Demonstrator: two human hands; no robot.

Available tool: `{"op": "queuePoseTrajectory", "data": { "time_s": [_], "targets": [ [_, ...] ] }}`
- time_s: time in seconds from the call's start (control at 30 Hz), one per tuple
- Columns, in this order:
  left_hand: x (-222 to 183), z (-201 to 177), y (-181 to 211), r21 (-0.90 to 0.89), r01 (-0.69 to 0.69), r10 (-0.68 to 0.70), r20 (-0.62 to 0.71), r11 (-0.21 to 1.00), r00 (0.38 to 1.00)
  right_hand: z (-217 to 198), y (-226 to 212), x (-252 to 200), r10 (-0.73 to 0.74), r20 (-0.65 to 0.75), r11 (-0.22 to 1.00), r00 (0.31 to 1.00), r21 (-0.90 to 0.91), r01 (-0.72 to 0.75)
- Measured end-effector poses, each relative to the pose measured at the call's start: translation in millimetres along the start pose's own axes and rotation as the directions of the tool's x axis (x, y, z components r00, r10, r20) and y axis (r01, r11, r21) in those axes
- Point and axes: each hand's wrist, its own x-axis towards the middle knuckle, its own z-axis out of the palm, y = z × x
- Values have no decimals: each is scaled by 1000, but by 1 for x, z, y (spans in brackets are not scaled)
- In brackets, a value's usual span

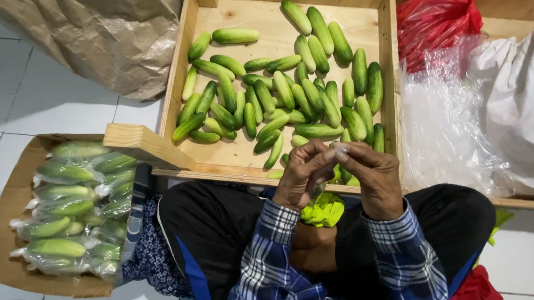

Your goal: The person rubs cucumbers with a yellow cloth and places them into plastic bags, then places the bags into a cardboard box.

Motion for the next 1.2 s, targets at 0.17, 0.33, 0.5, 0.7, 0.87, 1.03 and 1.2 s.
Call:
{"op": "queuePoseTrajectory", "data": {
  "time_s": [0.17,0.33,0.5,0.7,0.87,1.03,1.2],
  "targets": [
    [3,5,11,15,35,-36,21,999,999,-3,0,4,49,5,998,999,50,-49],
    [23,-11,6,152,13,-14,9,988,1000,5,-8,7,35,-39,998,999,48,-33],
    [32,-31,7,374,-110,84,84,921,993,23,-28,11,22,-60,1000,998,-10,-23],
    [13,-4,43,651,-256,370,-41,715,928,29,-15,26,-46,-95,999,994,10,47],
    [-16,-47,-7,612,211,115,-448,762,887,8,35,-9,-47,-58,964,997,-265,30],
    [-22,-110,-95,-154,429,-455,-355,890,817,-7,96,-73,140,-70,885,988,-439,-157],
    [-25,-123,-103,-462,327,-485,-277,824,830,-22,147,-103,453,-223,887,863,216,-409]
  ]
}}
